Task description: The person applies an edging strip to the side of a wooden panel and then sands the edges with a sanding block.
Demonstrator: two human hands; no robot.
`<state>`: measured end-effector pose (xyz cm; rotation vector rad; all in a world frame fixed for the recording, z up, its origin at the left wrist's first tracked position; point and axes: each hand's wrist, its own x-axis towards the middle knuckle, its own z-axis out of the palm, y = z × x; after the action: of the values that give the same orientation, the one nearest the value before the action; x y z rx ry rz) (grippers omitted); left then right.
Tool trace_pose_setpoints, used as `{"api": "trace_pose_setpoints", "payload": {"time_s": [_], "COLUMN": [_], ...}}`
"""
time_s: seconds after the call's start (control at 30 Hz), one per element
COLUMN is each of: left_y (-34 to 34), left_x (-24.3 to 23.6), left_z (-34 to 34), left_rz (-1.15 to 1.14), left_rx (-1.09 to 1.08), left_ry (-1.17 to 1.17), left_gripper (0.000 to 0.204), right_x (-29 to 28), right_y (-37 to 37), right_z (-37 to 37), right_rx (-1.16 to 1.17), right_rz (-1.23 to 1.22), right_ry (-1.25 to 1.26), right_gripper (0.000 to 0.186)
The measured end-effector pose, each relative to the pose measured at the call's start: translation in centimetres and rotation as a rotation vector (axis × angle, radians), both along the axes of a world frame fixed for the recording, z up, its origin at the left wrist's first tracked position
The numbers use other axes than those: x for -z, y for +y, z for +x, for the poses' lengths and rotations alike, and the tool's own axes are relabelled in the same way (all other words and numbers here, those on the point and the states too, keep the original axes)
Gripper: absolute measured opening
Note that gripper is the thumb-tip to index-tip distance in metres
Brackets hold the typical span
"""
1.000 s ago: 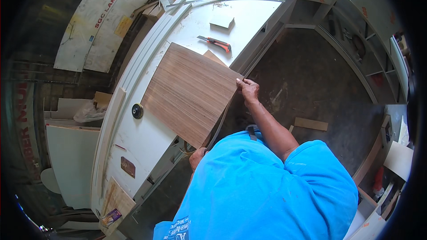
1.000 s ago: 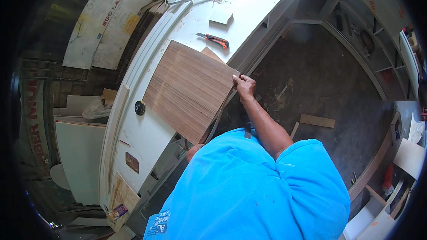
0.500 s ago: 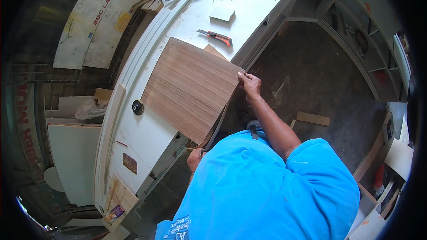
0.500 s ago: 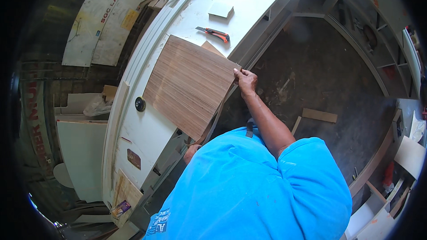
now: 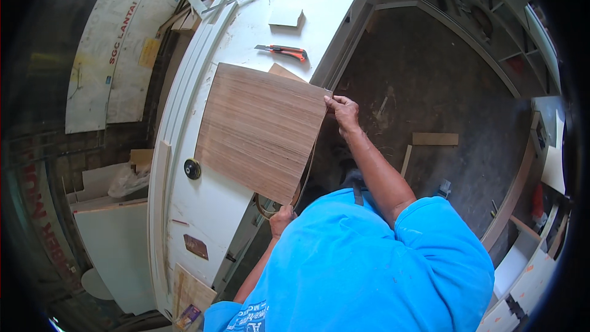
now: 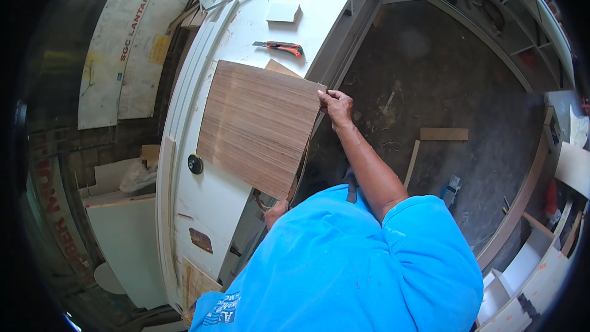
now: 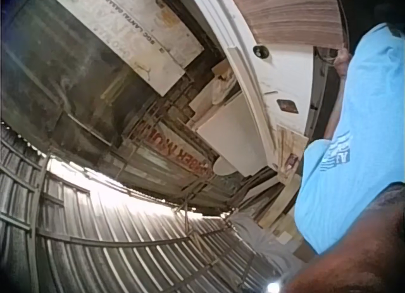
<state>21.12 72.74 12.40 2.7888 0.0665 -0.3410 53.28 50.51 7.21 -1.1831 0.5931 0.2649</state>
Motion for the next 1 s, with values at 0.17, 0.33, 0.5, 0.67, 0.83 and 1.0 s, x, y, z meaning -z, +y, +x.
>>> {"api": "trace_pose_setpoints", "payload": {"time_s": [0.17, 0.33, 0.5, 0.67, 0.83, 1.0], "left_y": [-0.6, -0.8, -1.2, -1.3, -1.7, -1.6], "left_x": [-1.1, -1.7, -2.0, -1.8, -2.1, -1.6], "left_z": [1.6, 1.9, 2.5, 2.7, 3.3, 2.7], "left_rz": [0.016, 0.024, 0.045, 0.043, 0.054, 0.025], "left_rx": [0.044, 0.002, -0.007, -0.002, -0.016, -0.068], "left_ry": [0.036, 0.104, 0.148, 0.158, 0.186, 0.156], "left_gripper": [0.014, 0.018, 0.018, 0.017, 0.017, 0.019], "right_x": [0.4, -0.1, 0.4, 0.0, 0.1, 0.2], "right_y": [0.1, 0.3, 0.4, -0.4, -0.9, -1.0], "right_z": [0.3, 0.3, 0.2, 0.7, 1.1, 1.5], "right_rx": [0.067, 0.09, 0.094, 0.0, -0.036, -0.043], "right_rz": [0.0, -0.043, -0.106, -0.213, -0.186, -0.181], "right_ry": [-0.008, -0.045, -0.111, -0.11, -0.128, -0.135], "right_gripper": [0.022, 0.024, 0.04, 0.044, 0.034, 0.03]}}
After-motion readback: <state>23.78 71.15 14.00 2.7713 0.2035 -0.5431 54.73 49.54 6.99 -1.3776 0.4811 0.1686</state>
